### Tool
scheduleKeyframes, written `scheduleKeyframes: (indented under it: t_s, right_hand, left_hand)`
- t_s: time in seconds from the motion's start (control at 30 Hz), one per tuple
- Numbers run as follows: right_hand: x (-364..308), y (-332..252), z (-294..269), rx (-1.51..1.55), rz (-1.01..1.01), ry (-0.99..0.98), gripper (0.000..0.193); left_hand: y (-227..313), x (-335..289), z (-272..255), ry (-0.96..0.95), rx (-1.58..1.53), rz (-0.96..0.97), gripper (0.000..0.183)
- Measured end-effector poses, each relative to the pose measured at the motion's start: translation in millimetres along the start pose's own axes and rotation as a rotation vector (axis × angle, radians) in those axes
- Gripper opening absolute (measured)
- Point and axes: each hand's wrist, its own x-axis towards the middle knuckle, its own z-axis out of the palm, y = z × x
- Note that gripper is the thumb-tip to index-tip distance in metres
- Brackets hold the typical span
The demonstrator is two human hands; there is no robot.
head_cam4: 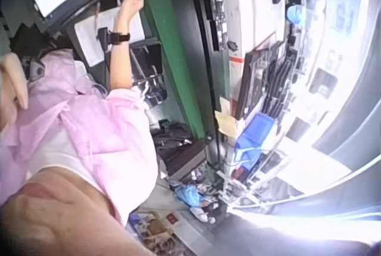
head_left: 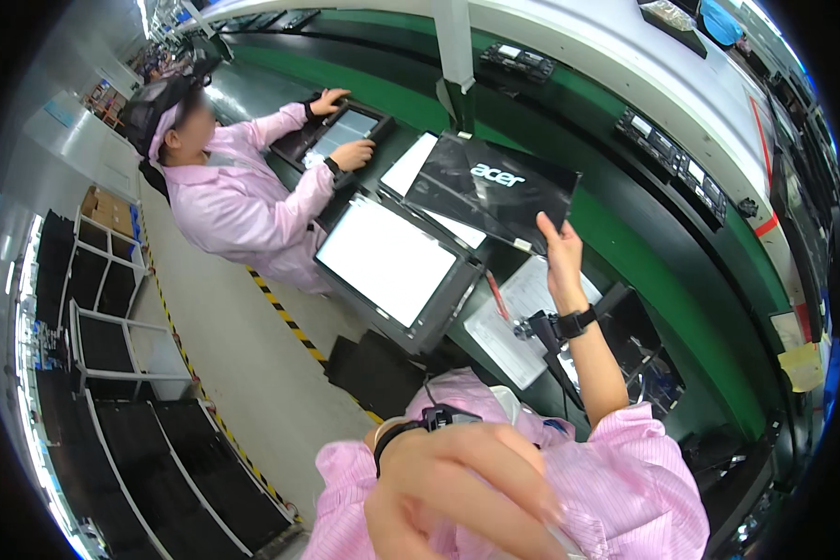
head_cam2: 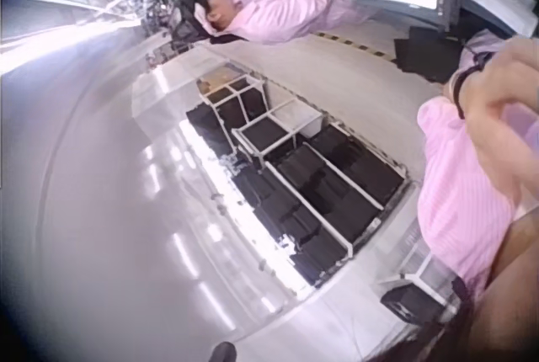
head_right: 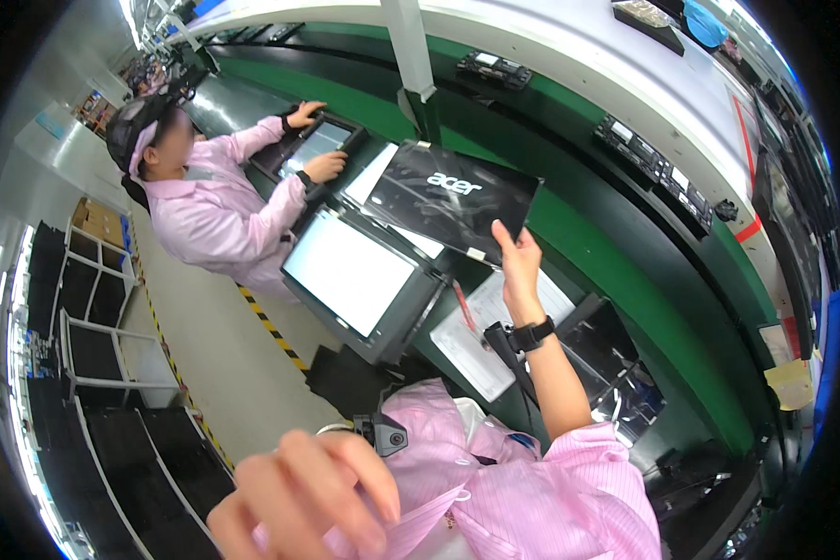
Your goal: Inspecting, cleaning, and applying protective films to tablet screens on an assembly line.
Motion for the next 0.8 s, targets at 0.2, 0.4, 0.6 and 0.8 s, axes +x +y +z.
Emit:
scheduleKeyframes:
  t_s: [0.2, 0.4, 0.6, 0.8]
  right_hand:
    - [14, 68, 47, -0.105, -0.015, 0.030, 0.027]
    - [28, 39, 40, -0.963, 0.090, -0.023, 0.059]
    - [-13, 2, -28, -0.651, 0.039, -0.052, 0.048]
    - [-157, -35, -268, -1.539, -0.137, 0.885, 0.058]
  left_hand:
    - [41, -38, -59, 0.111, 0.333, -0.272, 0.043]
    - [39, -42, -71, 0.234, 0.240, -0.337, 0.040]
    - [1, -51, -61, 0.192, 0.061, -0.517, 0.037]
    - [-43, -67, -10, 0.123, 0.052, -0.886, 0.045]
